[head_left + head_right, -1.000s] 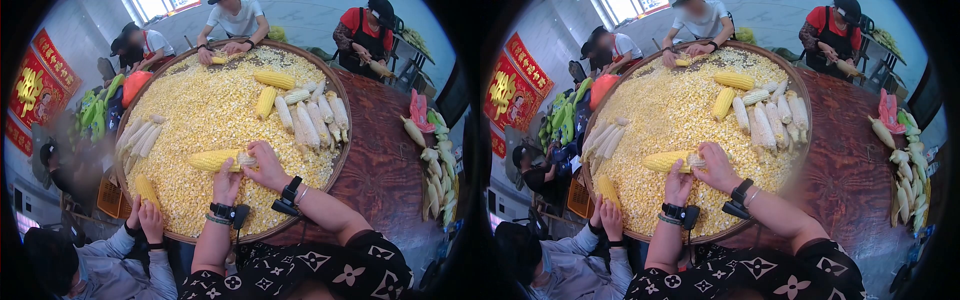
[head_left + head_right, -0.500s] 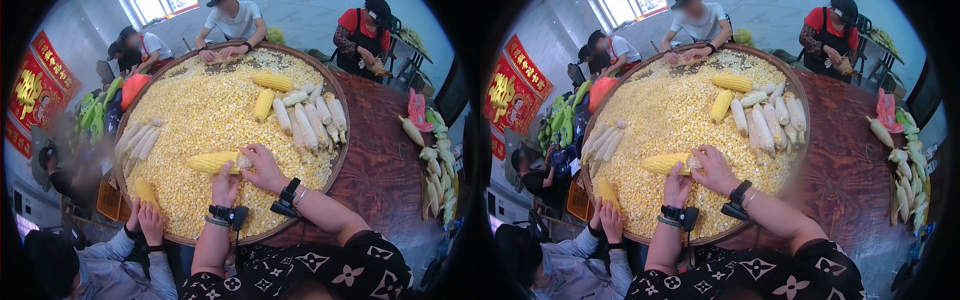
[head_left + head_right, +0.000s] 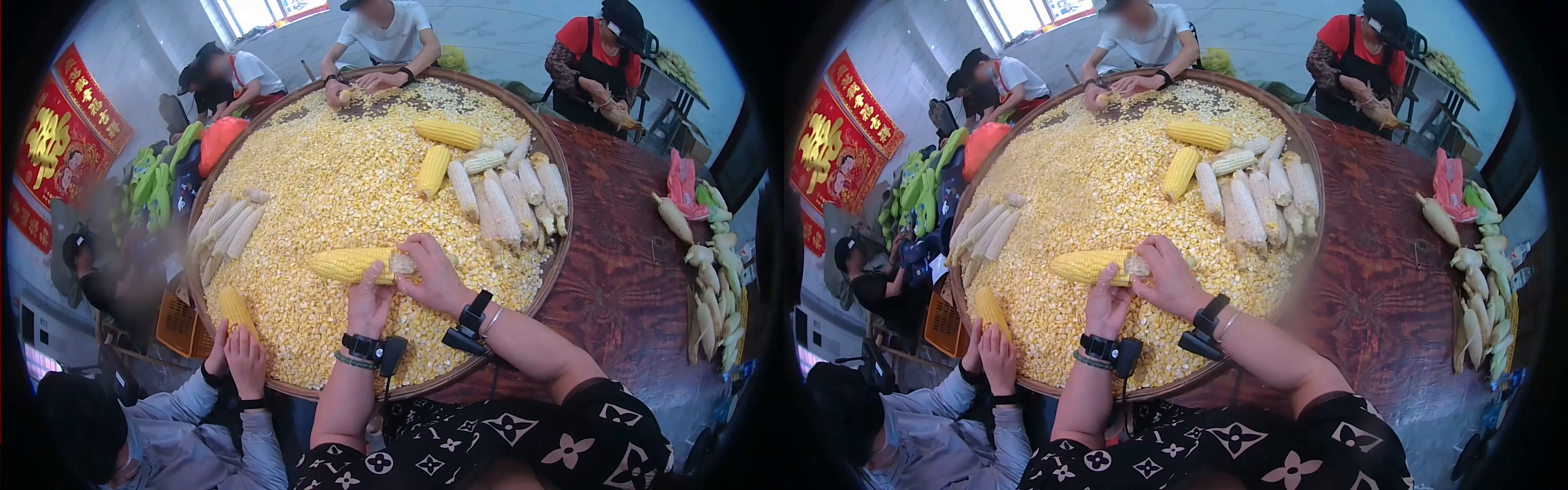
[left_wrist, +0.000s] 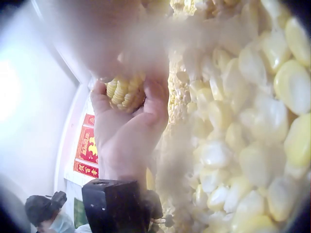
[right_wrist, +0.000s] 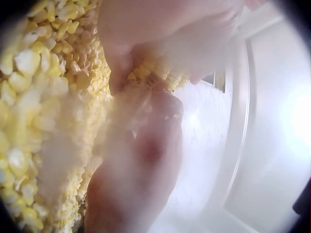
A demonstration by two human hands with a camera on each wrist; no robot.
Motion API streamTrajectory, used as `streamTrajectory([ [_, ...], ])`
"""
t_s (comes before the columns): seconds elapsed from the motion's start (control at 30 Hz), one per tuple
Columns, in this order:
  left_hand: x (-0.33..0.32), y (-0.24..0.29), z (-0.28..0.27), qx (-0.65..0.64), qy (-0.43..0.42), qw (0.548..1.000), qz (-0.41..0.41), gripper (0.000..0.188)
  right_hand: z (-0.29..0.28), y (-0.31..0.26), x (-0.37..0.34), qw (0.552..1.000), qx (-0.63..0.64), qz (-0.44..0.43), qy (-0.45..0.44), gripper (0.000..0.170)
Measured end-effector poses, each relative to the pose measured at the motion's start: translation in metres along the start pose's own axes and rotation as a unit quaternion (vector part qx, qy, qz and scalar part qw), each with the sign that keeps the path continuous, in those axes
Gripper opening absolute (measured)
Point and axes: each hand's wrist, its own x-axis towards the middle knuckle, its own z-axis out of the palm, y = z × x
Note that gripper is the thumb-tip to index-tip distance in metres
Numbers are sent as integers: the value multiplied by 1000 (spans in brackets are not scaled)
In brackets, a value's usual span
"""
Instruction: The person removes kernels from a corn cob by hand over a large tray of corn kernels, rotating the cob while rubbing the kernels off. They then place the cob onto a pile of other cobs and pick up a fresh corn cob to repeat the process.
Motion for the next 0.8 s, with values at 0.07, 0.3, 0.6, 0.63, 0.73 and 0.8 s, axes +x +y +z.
streamTrajectory([
  [0.07,0,-1,0,-2,3,1000,1,33,0,-1,1,1000,2,-8,11,40],
  [0.3,3,-2,-6,12,5,1000,-3,32,2,4,1,1000,2,-25,5,31],
  [0.6,3,-1,-6,2,5,1000,-9,34,3,-1,1,999,12,-8,39,38],
  [0.63,4,-1,-8,2,6,1000,-9,34,3,1,0,1000,12,6,27,40],
  [0.73,4,1,-8,-28,4,999,-24,36,0,-1,2,999,-17,-4,42,47],
  [0.8,2,2,-6,-20,2,1000,-17,38,-1,-3,2,996,-44,-28,67,50],
])
